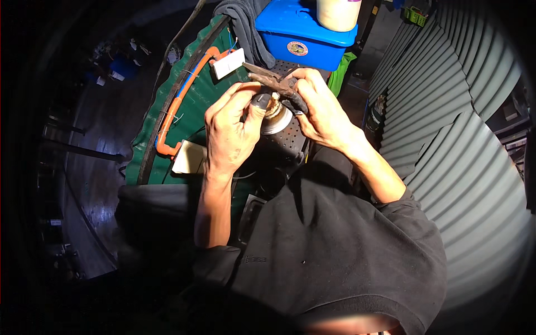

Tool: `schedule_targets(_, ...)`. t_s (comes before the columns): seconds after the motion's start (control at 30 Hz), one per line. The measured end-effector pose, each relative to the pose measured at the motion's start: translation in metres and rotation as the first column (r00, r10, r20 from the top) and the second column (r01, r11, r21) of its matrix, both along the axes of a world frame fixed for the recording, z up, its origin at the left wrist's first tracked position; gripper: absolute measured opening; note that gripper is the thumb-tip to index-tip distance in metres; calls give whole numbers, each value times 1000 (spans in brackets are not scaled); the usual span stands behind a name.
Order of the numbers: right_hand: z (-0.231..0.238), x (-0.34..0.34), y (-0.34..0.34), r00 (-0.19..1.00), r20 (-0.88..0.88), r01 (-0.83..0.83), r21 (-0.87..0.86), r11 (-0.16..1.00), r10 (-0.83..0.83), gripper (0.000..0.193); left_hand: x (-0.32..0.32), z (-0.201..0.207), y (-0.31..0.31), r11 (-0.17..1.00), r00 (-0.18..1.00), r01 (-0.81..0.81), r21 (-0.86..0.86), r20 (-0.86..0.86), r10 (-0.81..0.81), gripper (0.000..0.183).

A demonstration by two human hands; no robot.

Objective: Using pliers and tape to repair or modify an electrical wire connector.

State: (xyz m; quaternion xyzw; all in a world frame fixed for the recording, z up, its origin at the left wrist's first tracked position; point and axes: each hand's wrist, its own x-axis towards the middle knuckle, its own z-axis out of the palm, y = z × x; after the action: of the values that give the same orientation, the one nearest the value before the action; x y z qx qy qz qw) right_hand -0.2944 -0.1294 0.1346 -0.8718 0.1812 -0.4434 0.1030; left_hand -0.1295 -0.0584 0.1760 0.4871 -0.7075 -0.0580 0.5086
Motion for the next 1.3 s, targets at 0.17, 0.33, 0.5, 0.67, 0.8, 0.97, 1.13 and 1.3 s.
schedule_targets(0.17,-2,-1,0,995,101,-31,218,975,9,20,-2,-9,0,998,998,-63,-6,-4,63,19)
schedule_targets(0.33,5,-2,-29,988,112,-84,-173,981,105,32,7,-18,-10,955,958,273,-120,-60,-281,20)
schedule_targets(0.5,25,15,-62,982,24,-164,-366,916,186,15,24,-9,-3,829,825,518,211,-381,-419,28)
schedule_targets(0.67,26,28,-70,964,40,-224,-403,887,262,14,37,-18,-10,677,629,707,207,-623,-466,33)
schedule_targets(0.8,23,26,-70,944,11,-303,-375,876,331,15,39,-15,-7,697,635,688,201,-631,-445,25)
schedule_targets(0.97,16,26,-42,985,82,-129,-220,967,150,22,24,0,-6,928,893,354,-117,-252,-373,13)
schedule_targets(1.13,6,19,-4,993,96,-71,95,993,62,27,24,4,-9,995,981,-30,-96,188,48,13)
schedule_targets(1.3,-14,12,1,986,154,-35,531,847,-55,6,13,-11,-32,994,966,-21,-105,253,47,20)
